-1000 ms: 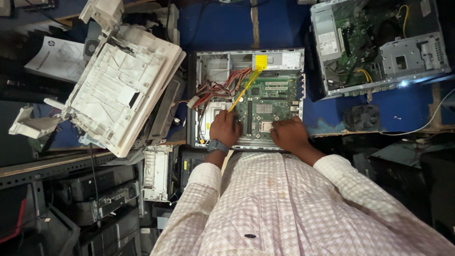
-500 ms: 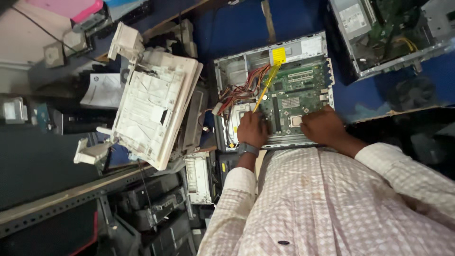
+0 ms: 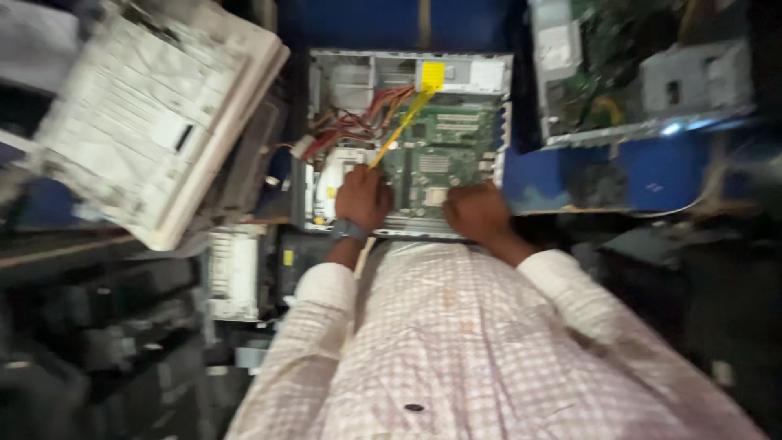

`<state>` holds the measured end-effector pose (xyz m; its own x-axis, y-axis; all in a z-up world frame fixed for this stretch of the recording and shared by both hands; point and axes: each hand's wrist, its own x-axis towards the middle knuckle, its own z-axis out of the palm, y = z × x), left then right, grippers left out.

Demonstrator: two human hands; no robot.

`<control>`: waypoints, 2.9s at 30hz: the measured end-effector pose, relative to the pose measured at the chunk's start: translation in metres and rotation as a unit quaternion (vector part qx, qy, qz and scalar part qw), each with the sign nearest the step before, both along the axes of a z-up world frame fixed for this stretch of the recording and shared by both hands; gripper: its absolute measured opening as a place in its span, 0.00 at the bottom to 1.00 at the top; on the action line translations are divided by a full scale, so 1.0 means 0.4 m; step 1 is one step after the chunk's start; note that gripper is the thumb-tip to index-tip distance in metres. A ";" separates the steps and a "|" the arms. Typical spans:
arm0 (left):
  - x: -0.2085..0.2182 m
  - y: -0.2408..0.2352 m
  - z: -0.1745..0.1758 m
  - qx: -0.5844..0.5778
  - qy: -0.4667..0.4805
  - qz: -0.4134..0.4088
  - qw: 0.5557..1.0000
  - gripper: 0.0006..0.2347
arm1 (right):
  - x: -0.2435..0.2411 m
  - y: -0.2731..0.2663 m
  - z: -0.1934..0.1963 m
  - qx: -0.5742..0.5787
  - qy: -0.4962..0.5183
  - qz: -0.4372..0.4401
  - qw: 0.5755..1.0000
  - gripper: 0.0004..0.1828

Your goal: The person uses a yellow screwdriver to remove screws from a computer motherboard inside an open case. They repeatedly loosen and remove screws from various points on the board while working in a cluttered repair area.

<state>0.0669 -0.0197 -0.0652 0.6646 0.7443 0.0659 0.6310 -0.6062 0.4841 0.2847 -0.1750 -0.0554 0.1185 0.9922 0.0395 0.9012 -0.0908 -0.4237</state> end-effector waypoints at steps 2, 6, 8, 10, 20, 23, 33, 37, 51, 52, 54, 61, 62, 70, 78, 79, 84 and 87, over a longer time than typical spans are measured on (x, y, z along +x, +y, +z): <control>0.002 0.003 0.010 0.001 -0.002 0.003 1.000 0.09 | -0.007 0.005 0.010 0.009 -0.014 0.010 1.000 0.14; -0.009 -0.004 0.023 0.054 -0.069 0.008 0.996 0.09 | -0.027 0.015 0.032 0.018 0.021 0.005 1.000 0.12; -0.008 -0.008 0.017 0.040 -0.059 0.007 0.997 0.09 | -0.025 0.010 0.039 0.034 0.016 0.010 0.999 0.12; -0.005 -0.004 0.014 0.038 -0.049 0.007 0.998 0.08 | -0.020 0.013 0.042 0.005 0.010 0.006 1.000 0.12; -0.015 0.006 0.008 0.048 -0.057 0.004 0.997 0.09 | -0.032 0.022 0.034 -0.005 0.007 -0.003 1.000 0.11; -0.015 -0.007 0.005 0.046 -0.052 -0.001 0.998 0.10 | -0.028 0.014 0.039 0.025 0.009 0.010 1.000 0.10; -0.003 -0.009 -0.006 0.051 0.009 0.009 0.999 0.12 | -0.033 0.019 0.020 -0.038 -0.047 -0.012 0.998 0.12; 0.001 -0.009 -0.010 0.055 0.036 -0.010 0.998 0.17 | -0.034 0.021 0.020 -0.026 -0.059 -0.018 0.998 0.16; -0.016 -0.019 0.019 0.021 0.027 -0.029 0.999 0.25 | -0.045 0.006 -0.007 -0.030 -0.056 -0.064 0.996 0.16; -0.016 -0.021 0.017 0.019 0.031 -0.031 0.999 0.25 | -0.046 0.003 -0.011 -0.034 -0.055 -0.067 0.996 0.16; -0.013 -0.026 0.013 0.014 0.040 -0.028 0.999 0.25 | -0.044 0.000 -0.013 -0.035 -0.065 -0.066 0.995 0.18; -0.012 -0.032 0.008 0.046 0.037 -0.033 0.998 0.27 | -0.049 0.003 -0.013 -0.050 -0.072 -0.068 0.994 0.23; -0.011 -0.034 0.011 0.054 0.035 -0.033 0.997 0.27 | -0.046 0.003 -0.008 -0.037 -0.073 -0.067 0.994 0.23; -0.013 -0.031 0.005 0.055 0.045 -0.042 0.997 0.25 | -0.047 0.010 -0.027 -0.119 -0.109 -0.075 0.984 0.22; -0.011 -0.028 0.007 0.054 0.053 -0.042 0.996 0.25 | -0.049 0.018 -0.022 -0.135 -0.121 -0.065 0.981 0.22; -0.012 -0.028 0.007 0.055 0.053 -0.043 0.996 0.25 | -0.050 0.019 -0.020 -0.141 -0.124 -0.061 0.980 0.22; -0.010 -0.026 0.003 0.052 0.057 -0.050 0.996 0.22 | -0.052 0.022 -0.010 -0.172 -0.135 -0.052 0.974 0.23; -0.011 -0.026 0.000 0.047 0.062 -0.055 0.995 0.21 | -0.054 0.023 -0.006 -0.183 -0.144 -0.046 0.971 0.24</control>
